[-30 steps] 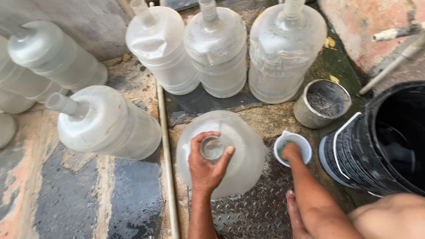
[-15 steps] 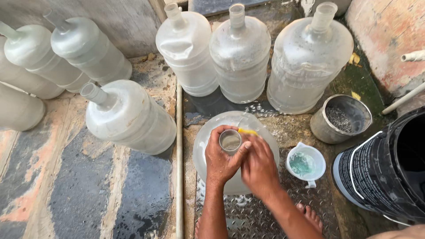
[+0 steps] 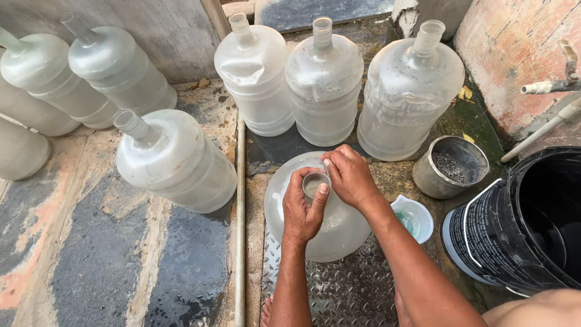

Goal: The person scrubs the exterior of large plastic water jugs using a yellow sponge and soapy water from a white pitcher. They rotate each jug to clean different sides and rinse the sponge periodically.

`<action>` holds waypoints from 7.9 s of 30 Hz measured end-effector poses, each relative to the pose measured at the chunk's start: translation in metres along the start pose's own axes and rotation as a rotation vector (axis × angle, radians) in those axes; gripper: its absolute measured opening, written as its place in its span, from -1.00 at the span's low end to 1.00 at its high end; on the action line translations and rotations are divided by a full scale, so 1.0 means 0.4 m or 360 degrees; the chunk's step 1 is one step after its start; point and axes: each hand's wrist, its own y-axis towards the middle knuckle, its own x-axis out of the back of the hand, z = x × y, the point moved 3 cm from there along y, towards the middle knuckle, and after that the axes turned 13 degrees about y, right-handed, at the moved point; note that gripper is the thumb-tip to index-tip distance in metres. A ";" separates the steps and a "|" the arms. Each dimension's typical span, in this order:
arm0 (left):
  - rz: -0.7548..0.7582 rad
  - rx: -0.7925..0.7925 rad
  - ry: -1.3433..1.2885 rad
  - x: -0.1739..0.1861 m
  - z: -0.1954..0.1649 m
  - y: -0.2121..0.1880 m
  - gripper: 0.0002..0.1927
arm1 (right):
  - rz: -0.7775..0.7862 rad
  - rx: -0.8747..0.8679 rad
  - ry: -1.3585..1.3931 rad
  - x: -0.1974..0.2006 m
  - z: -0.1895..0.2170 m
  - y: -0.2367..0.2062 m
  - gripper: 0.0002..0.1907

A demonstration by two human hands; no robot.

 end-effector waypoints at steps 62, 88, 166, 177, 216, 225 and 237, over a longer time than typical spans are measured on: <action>-0.1175 0.0385 -0.0999 0.388 0.409 -0.204 -0.60 | 0.0629 -0.1298 -0.0238 -0.227 -0.288 -0.332 -0.23; -0.0015 -0.0061 -0.0080 -0.067 0.028 0.002 -0.47 | 0.0116 -0.2103 -0.0622 0.043 -0.602 -0.432 -0.72; -0.0994 0.0358 -0.0731 0.333 0.342 -0.171 -0.61 | -0.0025 -0.0157 0.0505 -0.290 -0.058 -0.326 -0.67; 0.0031 -0.0121 -0.0150 -0.003 0.060 -0.031 -0.45 | 0.0193 -0.1857 -0.0685 0.047 -0.559 -0.459 -0.74; -0.0318 -0.0150 0.0473 -0.065 -0.046 0.030 -0.47 | 0.0052 0.0070 -0.0735 -0.093 0.068 -0.389 -0.38; 0.0627 -0.0197 -0.0175 0.047 0.018 -0.031 -0.50 | -0.0073 -0.1018 0.1004 0.023 -0.150 -0.226 -0.22; -0.0878 0.0305 -0.0791 0.285 0.324 -0.139 -0.56 | 0.0276 -0.1107 0.0300 -0.221 -0.247 -0.292 -0.12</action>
